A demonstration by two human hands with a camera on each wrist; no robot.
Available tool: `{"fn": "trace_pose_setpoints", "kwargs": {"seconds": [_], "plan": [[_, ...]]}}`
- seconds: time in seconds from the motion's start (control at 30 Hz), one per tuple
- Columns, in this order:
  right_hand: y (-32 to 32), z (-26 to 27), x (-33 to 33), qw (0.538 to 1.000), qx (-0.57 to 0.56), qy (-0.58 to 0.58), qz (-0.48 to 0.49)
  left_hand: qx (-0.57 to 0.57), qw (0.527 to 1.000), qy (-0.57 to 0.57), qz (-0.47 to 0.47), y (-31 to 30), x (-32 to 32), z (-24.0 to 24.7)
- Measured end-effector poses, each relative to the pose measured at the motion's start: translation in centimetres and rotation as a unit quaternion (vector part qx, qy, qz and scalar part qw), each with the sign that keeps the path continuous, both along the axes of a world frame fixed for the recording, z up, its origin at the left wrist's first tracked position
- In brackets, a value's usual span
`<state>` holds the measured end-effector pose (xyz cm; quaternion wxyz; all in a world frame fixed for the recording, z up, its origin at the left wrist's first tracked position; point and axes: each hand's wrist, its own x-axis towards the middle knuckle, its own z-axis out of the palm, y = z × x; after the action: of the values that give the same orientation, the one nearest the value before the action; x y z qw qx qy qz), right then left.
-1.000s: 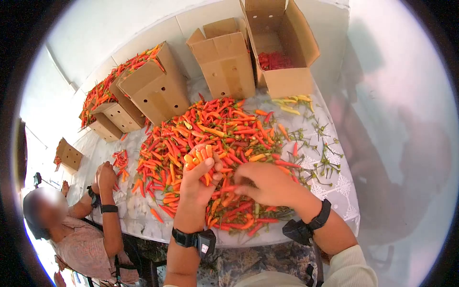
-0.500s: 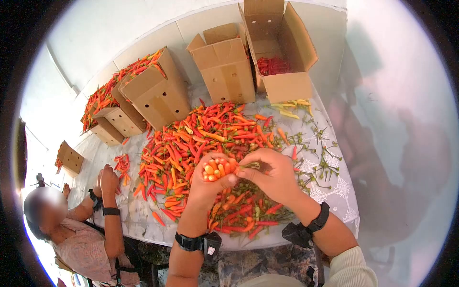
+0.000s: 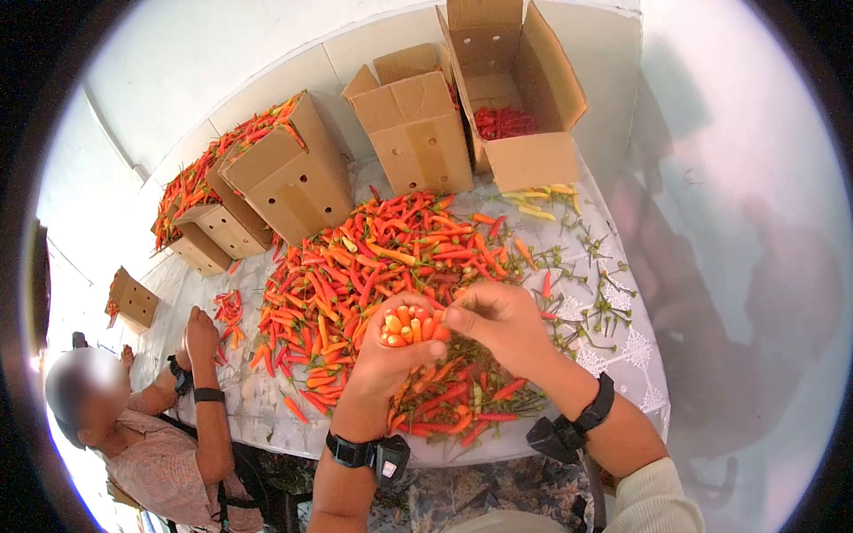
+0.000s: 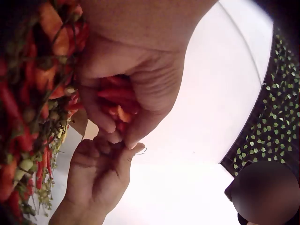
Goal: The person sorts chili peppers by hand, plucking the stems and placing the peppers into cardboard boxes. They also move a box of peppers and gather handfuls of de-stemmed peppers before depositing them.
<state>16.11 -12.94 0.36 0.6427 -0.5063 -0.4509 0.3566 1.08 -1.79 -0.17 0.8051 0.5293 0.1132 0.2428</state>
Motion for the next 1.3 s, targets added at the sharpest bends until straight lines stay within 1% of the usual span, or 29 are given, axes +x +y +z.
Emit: {"fn": "trace_pose_setpoints", "kwargs": {"seconds": [0.1, 0.2, 0.3, 0.4, 0.5, 0.6, 0.7, 0.77, 0.8, 0.83, 0.9, 0.93, 0.97, 1.0, 1.07, 1.17, 1.2, 1.27, 1.3], "plan": [[0.3, -0.8, 0.2, 1.000, -0.009, 0.006, -0.003, -0.006, 1.000, -0.002, -0.012, -0.2, -0.1, 0.2], [0.4, -0.8, 0.2, 0.992, -0.024, 0.116, 0.036, -0.005, 1.000, -0.008, -0.022, 0.0, -0.1, -0.1], [0.3, -0.5, -0.1, 0.984, -0.028, 0.169, 0.044, 0.003, 1.000, -0.010, -0.019, -0.1, 0.0, -0.4], [0.4, -0.9, 0.1, 0.979, -0.046, 0.191, 0.057, 0.002, 1.000, -0.009, -0.021, 0.0, 0.0, -0.4], [0.5, -0.7, -0.5, 0.967, -0.066, 0.243, 0.034, 0.003, 1.000, -0.003, -0.021, -0.3, -0.1, -0.2], [0.7, -0.8, -0.5, 0.940, -0.116, 0.318, 0.040, 0.006, 1.000, -0.006, -0.019, -0.5, 0.1, 0.0], [0.7, -1.1, -0.1, 0.954, -0.072, 0.290, 0.034, -0.004, 1.000, -0.004, -0.010, 0.0, 0.0, -0.1], [1.0, -0.8, 0.1, 0.952, -0.042, 0.299, -0.054, -0.009, 1.000, -0.003, -0.002, 0.5, -0.4, -0.4], [1.2, -0.7, 0.2, 0.947, -0.029, 0.304, -0.099, -0.029, 0.999, -0.024, 0.010, 0.5, -0.5, -0.5], [0.7, -0.7, 1.1, 0.961, -0.043, 0.254, -0.103, -0.050, 0.998, -0.044, 0.022, 0.5, -0.5, -0.5], [1.3, -1.3, 1.5, 0.968, -0.004, 0.143, -0.208, -0.081, 0.993, -0.074, 0.034, 0.8, -0.4, -0.8], [1.5, -1.8, 1.7, 0.962, 0.018, 0.084, -0.258, -0.099, 0.991, -0.085, 0.038, 0.8, -0.4, -0.6], [1.7, -2.4, 1.9, 0.963, 0.042, 0.042, -0.262, -0.116, 0.988, -0.096, 0.043, 0.8, -0.5, -0.2], [1.5, -2.3, 1.7, 0.961, 0.034, -0.029, -0.273, -0.133, 0.984, -0.107, 0.049, 0.8, -0.5, 0.0], [1.3, -1.8, 0.8, 0.942, 0.018, -0.171, -0.289, -0.159, 0.977, -0.128, 0.054, 1.0, -0.6, 0.0], [0.7, -0.7, -0.6, 0.926, 0.033, -0.322, -0.195, -0.180, 0.968, -0.166, 0.051, 1.5, -0.9, -0.3], [0.6, -0.9, -0.8, 0.922, 0.042, -0.357, -0.144, -0.190, 0.964, -0.179, 0.050, 1.6, -0.9, -0.4], [0.5, -1.5, -1.3, 0.904, 0.056, -0.421, -0.039, -0.204, 0.958, -0.194, 0.047, 1.8, -1.2, -0.6], [0.4, -1.3, -1.9, 0.910, 0.016, -0.413, -0.005, -0.206, 0.957, -0.197, 0.044, 2.0, -1.3, -0.6]]}}
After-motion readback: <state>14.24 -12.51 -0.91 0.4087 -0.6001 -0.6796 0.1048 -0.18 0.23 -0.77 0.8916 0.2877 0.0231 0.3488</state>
